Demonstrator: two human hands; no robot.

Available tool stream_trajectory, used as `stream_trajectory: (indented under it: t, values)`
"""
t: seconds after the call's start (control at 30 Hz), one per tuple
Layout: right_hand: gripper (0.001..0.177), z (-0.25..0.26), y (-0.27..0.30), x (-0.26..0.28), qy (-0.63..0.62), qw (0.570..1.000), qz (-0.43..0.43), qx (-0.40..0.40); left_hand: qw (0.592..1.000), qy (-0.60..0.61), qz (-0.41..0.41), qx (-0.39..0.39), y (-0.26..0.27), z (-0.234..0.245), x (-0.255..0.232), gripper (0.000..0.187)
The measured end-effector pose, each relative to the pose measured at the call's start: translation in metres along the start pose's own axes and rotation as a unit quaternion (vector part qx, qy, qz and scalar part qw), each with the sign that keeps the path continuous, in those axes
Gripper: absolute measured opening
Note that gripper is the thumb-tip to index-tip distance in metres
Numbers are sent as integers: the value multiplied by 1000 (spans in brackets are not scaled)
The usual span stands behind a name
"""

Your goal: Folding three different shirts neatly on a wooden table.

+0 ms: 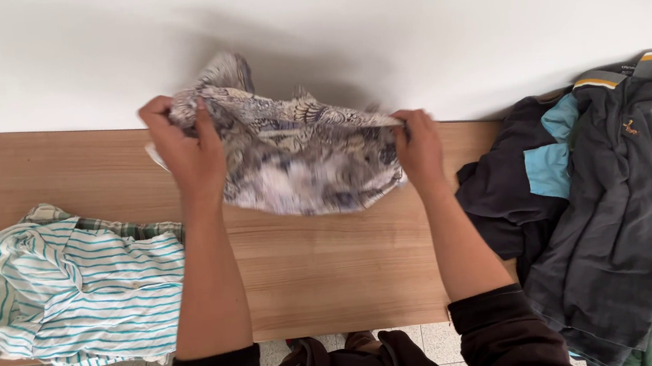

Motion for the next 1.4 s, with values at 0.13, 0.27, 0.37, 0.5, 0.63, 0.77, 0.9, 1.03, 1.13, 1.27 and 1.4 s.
stream_trajectory:
  t: [0.13,0.27,0.37,0.5,0.63,0.77,0.9,1.03,1.13,1.27,1.4]
  values:
    - [19,18,12,-5,59,987,131,-77,997,61,-21,-38,10,35,-24,33]
    - [31,-1,79,-5,66,979,191,22,999,7,41,-15,72,78,13,51]
    - [35,-28,147,-8,72,967,230,80,990,-95,57,84,124,93,46,38]
    - [31,-71,239,-37,126,942,169,263,913,-291,-5,287,237,116,146,33]
    - [42,-63,269,-23,165,920,127,332,766,-358,233,480,258,120,138,53]
    - [54,-39,264,-18,221,934,117,255,730,-433,173,500,254,102,117,99]
    - [50,-23,267,-50,279,922,52,264,776,-407,50,478,305,87,152,64]
    - [33,9,250,-59,322,927,125,145,837,-334,-12,433,301,105,152,31]
    - [29,38,252,-41,329,932,131,79,881,-236,-28,408,275,127,124,25]
    - [42,52,270,-28,311,940,19,137,841,-161,89,509,297,141,129,22]
    - [64,64,293,-34,276,916,-179,228,754,-239,179,584,336,161,156,31]
Point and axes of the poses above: each hand's wrist, its own y-axis away from the middle knuckle, its own z-axis out of the back of the hand, x = y × z, the point moved 10 cm from there along -y, towards the middle knuckle, and after that the axes turned 15 degrees about -x, right-handed, at the moved point
